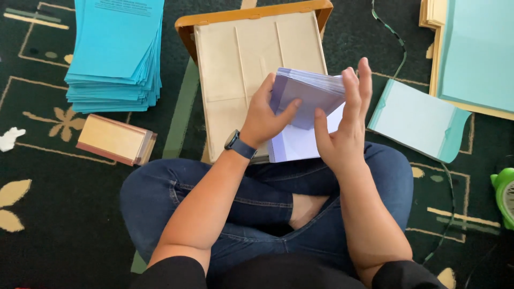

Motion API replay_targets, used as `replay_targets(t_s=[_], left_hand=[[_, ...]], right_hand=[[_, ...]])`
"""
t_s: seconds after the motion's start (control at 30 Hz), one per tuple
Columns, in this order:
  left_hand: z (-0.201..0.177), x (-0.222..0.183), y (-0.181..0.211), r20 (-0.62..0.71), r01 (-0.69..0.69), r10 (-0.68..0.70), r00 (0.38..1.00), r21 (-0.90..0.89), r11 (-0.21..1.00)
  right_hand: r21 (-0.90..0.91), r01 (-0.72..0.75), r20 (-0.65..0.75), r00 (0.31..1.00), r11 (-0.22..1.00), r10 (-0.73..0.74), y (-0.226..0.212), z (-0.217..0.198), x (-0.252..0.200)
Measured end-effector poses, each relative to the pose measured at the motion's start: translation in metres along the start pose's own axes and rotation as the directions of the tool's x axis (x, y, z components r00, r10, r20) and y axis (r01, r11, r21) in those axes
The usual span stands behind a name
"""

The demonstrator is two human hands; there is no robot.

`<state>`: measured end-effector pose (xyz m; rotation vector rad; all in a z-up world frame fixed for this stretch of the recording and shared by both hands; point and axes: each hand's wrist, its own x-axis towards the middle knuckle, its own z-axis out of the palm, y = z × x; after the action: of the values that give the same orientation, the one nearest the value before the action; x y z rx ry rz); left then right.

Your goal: The person sits cross-legged on the floor and folds light purple sheets of paper in half. They smooth the creases with their hands and place the folded papers into a stack on a small wooden stand.

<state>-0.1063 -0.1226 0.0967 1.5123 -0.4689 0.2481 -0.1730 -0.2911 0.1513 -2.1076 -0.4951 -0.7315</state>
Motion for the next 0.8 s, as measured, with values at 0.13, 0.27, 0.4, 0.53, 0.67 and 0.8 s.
replay_targets(t_s=[0.13, 0.27, 0.4, 0.53, 0.67, 0.8], left_hand=[[-0.001, 0.003, -0.001, 0.015, -0.064, 0.065, 0.998, -0.033, 0.997], [-0.003, 0.001, 0.003, 0.027, -0.029, 0.033, 0.999, -0.125, 0.992], [0.003, -0.001, -0.019, 0.000, 0.047, -0.051, 0.999, -0.401, 0.915], [-0.010, 0.006, -0.006, -0.056, 0.039, -0.076, 0.996, -0.485, 0.874], [-0.035, 0.013, -0.004, -0.119, -0.018, 0.004, 0.993, -0.118, 0.993], [-0.052, 0.023, 0.025, 0.108, -0.096, 0.074, 0.991, 0.214, 0.972]], right_hand=[[0.381, -0.092, 0.005, 0.995, 0.920, 0.098, 0.063, 0.033, -0.032], [0.476, -0.345, 0.169, 0.939, 0.809, 0.301, 0.089, 0.040, -0.043], [0.246, -0.379, 0.181, 0.922, 0.892, 0.342, 0.053, 0.012, -0.012], [0.193, -0.431, 0.167, 0.900, 0.882, 0.403, 0.075, -0.011, -0.012], [0.069, -0.456, 0.163, 0.883, 0.887, 0.441, 0.072, -0.038, -0.008], [-0.136, -0.452, 0.237, 0.849, 0.881, 0.472, 0.066, -0.049, -0.004]])
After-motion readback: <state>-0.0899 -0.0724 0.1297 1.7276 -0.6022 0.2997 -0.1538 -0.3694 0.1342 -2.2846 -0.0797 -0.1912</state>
